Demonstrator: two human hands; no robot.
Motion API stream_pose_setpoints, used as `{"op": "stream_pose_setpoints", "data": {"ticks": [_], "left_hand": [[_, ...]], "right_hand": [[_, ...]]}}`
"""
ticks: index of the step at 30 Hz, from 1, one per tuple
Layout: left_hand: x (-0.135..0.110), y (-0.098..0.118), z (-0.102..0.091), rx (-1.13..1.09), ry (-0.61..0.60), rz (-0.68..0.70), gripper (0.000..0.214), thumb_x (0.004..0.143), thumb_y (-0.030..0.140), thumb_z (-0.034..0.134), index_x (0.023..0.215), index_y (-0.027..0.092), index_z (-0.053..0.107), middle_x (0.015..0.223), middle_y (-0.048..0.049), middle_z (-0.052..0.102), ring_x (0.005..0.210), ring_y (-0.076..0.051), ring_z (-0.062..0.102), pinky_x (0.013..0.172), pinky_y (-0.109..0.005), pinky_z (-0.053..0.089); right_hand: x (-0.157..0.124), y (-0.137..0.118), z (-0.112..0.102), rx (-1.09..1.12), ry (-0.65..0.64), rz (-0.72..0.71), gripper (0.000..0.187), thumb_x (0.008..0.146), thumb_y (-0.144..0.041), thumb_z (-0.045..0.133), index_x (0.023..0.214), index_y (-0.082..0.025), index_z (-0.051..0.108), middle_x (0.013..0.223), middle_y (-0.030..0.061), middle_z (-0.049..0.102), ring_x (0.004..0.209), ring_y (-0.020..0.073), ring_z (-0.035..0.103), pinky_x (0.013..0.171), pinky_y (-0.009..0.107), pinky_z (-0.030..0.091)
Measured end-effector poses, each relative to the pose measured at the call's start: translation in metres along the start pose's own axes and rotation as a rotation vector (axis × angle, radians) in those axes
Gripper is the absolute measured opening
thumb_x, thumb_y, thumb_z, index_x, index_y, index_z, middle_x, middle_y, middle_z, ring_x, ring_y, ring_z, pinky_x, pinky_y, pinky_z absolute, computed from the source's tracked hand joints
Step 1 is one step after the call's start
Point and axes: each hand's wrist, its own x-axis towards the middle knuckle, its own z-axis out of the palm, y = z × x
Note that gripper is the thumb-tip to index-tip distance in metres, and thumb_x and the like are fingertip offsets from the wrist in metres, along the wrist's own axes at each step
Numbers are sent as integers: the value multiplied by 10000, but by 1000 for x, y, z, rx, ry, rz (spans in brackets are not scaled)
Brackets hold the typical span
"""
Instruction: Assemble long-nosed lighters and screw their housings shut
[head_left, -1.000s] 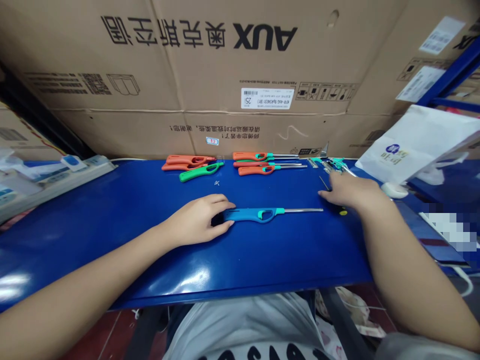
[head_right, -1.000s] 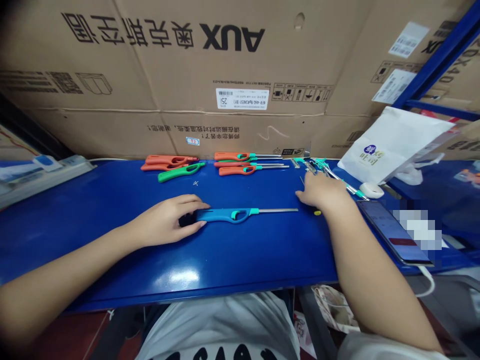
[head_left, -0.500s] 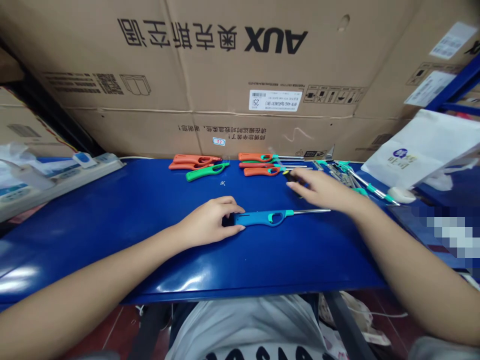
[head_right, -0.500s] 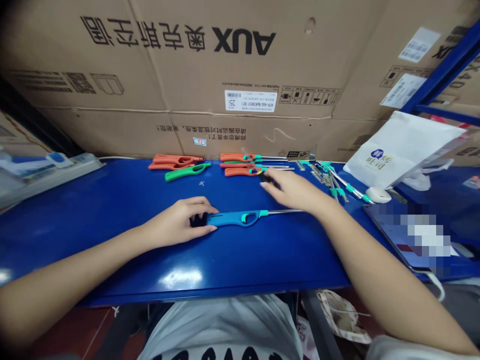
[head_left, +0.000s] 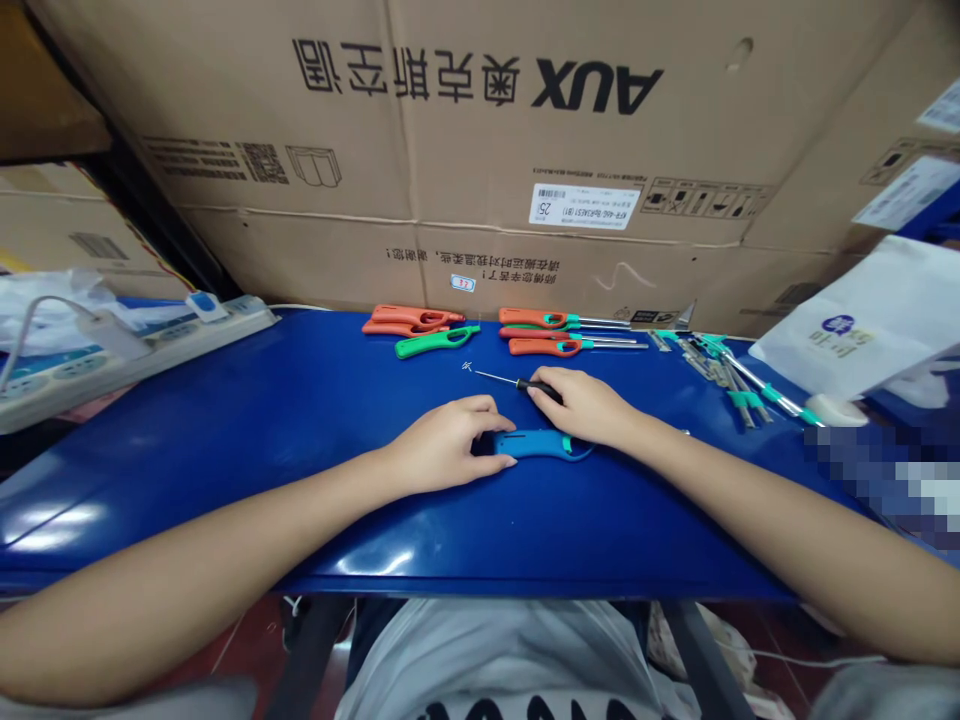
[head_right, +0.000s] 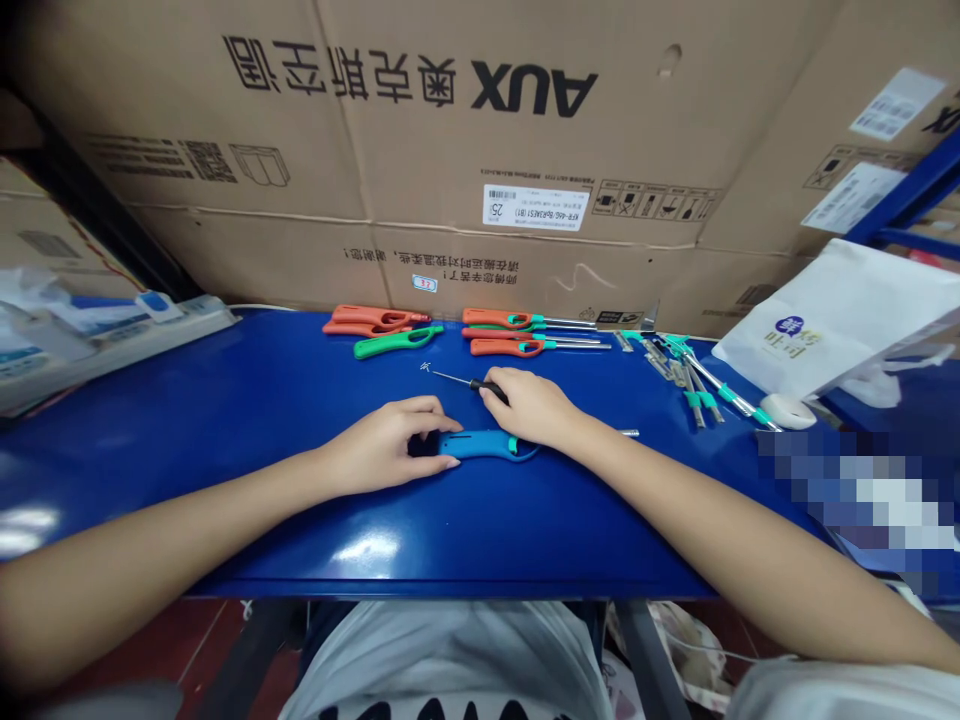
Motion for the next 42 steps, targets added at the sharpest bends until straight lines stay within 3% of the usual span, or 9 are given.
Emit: {"op": "stream_pose_setpoints", "data": {"ticks": [7, 11, 16, 19, 24, 29, 34, 38, 42], "left_hand": [[0, 0, 2, -7, 18, 4, 349, 892, 374, 706, 1191, 194, 708, 968, -42, 635, 888, -187, 634, 785, -296, 519], [0, -1, 3, -4, 32, 17, 339, 896, 372, 697, 1190, 203, 711, 965, -44, 643, 901, -192, 635, 801, -306, 523], [-1, 0, 5, -23, 30, 36, 351, 890, 392, 712, 1184, 199, 718, 1007, -50, 657, 938, -199, 646, 834, -310, 524], [-2, 5, 8, -36, 16, 55, 367, 879, 418, 730, 1171, 196, 725, 1011, -53, 664, 967, -208, 646, 868, -317, 519], [-3, 11, 11, -47, -12, 77, 420, 869, 499, 726, 1190, 229, 715, 1069, -55, 671, 1020, -223, 637, 909, -330, 512], [-1, 11, 10, -132, 30, 51, 431, 851, 503, 746, 1180, 226, 719, 1059, -50, 681, 968, -200, 635, 870, -315, 518], [4, 5, 10, -355, 215, -121, 375, 852, 442, 747, 1126, 187, 730, 953, -33, 708, 676, -115, 570, 673, -260, 501], [8, 0, 11, -578, 311, -273, 458, 811, 445, 762, 1149, 142, 706, 940, -58, 719, 752, -136, 611, 695, -263, 502], [9, 1, 8, -732, 302, -286, 491, 762, 402, 804, 1158, 135, 687, 1025, -86, 731, 830, -153, 635, 743, -278, 527]], "right_hand": [[4, -4, 2, 26, 20, -12, 274, 1007, -352, 438, 1060, -195, 656, 1107, 80, 735, 937, 246, 675, 727, 321, 438], [3, -1, 2, 146, 66, -1, 206, 966, -337, 499, 1004, -196, 645, 950, 64, 730, 809, 211, 647, 689, 311, 436], [-2, -3, -21, 636, 277, 76, 174, 877, -368, 605, 947, -208, 598, 767, 5, 619, 629, 140, 536, 598, 283, 418], [-9, -11, -46, 1057, 180, 195, 236, 819, -389, 653, 964, -217, 582, 590, -62, 462, 490, 110, 402, 472, 252, 329], [-22, -20, -68, 1391, 95, 235, 205, 753, -270, 633, 931, -219, 546, 610, -38, 522, 504, 112, 430, 463, 243, 323], [-27, -14, -54, 1432, 259, 206, 290, 737, -294, 729, 988, -205, 612, 645, -32, 591, 469, 91, 433, 428, 229, 339], [-19, -7, -37, 1592, 392, 289, 410, 666, -449, 849, 702, -197, 528, 524, -70, 504, 375, 39, 321, 343, 187, 262], [-14, -7, -30, 1663, 500, 326, 474, 653, -505, 866, 683, -201, 504, 520, -87, 497, 361, 39, 372, 332, 171, 318], [-13, -8, -23, 1665, 586, 356, 427, 686, -522, 836, 723, -166, 603, 617, -46, 594, 426, 55, 495, 367, 179, 426]]}}
